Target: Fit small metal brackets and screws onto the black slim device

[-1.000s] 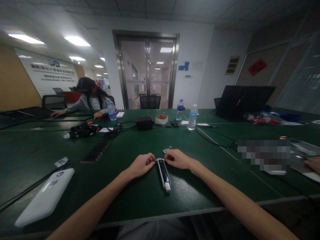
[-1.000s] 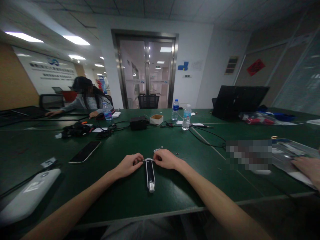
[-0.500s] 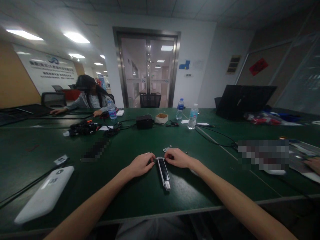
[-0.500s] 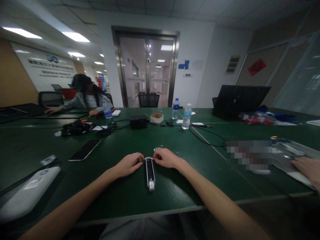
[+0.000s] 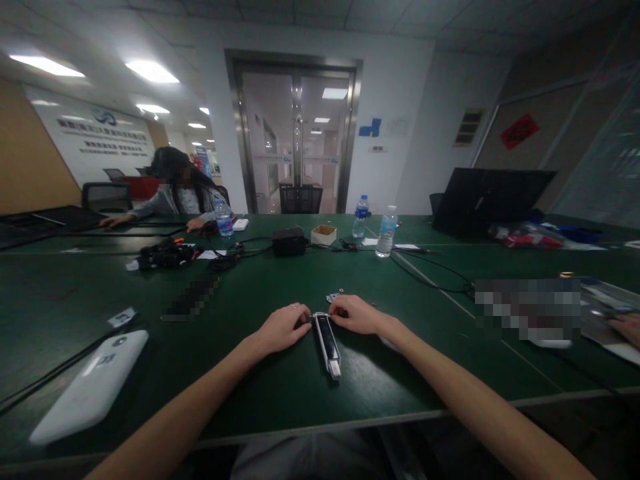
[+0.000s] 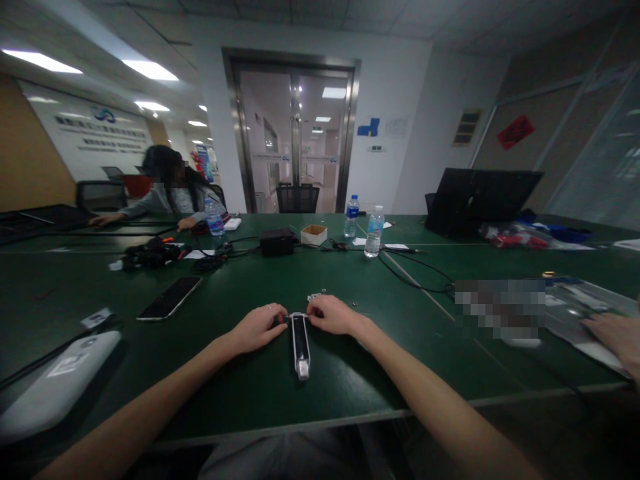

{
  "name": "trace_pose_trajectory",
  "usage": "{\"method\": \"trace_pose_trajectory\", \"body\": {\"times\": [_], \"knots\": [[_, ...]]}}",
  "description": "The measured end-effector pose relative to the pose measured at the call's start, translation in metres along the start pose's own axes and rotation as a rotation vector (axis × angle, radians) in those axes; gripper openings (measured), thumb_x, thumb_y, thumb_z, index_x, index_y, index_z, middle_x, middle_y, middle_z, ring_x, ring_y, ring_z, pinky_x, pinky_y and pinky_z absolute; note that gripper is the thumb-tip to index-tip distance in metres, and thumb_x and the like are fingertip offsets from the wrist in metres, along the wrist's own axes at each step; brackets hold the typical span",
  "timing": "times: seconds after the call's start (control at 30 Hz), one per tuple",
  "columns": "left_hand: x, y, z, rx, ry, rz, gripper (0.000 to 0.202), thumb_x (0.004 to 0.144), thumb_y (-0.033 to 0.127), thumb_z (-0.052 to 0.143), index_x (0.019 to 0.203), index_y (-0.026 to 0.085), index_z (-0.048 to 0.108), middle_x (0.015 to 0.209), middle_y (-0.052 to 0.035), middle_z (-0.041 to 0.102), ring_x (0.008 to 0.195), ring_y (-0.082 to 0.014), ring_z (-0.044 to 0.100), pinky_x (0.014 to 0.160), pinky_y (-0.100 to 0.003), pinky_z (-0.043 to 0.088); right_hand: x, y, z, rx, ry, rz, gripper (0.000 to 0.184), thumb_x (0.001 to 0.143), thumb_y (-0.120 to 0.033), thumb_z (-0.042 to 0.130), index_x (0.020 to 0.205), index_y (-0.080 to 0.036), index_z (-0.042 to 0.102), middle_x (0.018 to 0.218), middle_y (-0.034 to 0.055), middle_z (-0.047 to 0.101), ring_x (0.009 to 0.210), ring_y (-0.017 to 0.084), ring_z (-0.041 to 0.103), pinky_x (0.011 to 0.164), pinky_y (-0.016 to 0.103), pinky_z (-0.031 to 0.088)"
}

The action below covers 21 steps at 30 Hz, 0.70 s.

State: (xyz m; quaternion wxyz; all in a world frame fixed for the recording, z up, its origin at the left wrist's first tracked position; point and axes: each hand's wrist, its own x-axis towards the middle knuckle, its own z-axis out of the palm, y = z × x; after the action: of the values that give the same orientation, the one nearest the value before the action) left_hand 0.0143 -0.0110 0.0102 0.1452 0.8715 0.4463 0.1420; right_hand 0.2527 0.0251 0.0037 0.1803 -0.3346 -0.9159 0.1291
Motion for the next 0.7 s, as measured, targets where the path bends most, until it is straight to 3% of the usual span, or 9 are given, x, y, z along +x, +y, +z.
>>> {"method": "trace_pose_trajectory", "body": {"times": [0.33,0.7], "knots": [[0.0057,-0.0031,0.0112,0.003,0.048,-0.053,0.022,0.088,0.031,0.048,0.096,0.017,0.063,0.087,-0.005,0.06,0.079,-0.0188,0.056,0.069,-0.029,0.042,0.0003,-0.0004,0.0005,-0.013,0.001,0.002,0.009,0.084,-0.018,0.056,0.085,-0.015,0.065,0.078,0.0025,0.061,0.068,0.012,0.054,0.063,0.022,0.041],[0.0032,-0.0067,0.0015,-0.052,-0.03,-0.161,0.013,0.08,0.028,0.054,0.086,0.018,0.06,0.084,-0.0028,0.06,0.074,-0.0172,0.055,0.06,-0.026,0.041,-0.0002,0.0007,0.0019,-0.012,0.005,-0.005,0.009,0.084,-0.018,0.056,0.086,-0.016,0.065,0.079,0.003,0.062,0.07,0.013,0.055,0.064,0.023,0.042]]}}
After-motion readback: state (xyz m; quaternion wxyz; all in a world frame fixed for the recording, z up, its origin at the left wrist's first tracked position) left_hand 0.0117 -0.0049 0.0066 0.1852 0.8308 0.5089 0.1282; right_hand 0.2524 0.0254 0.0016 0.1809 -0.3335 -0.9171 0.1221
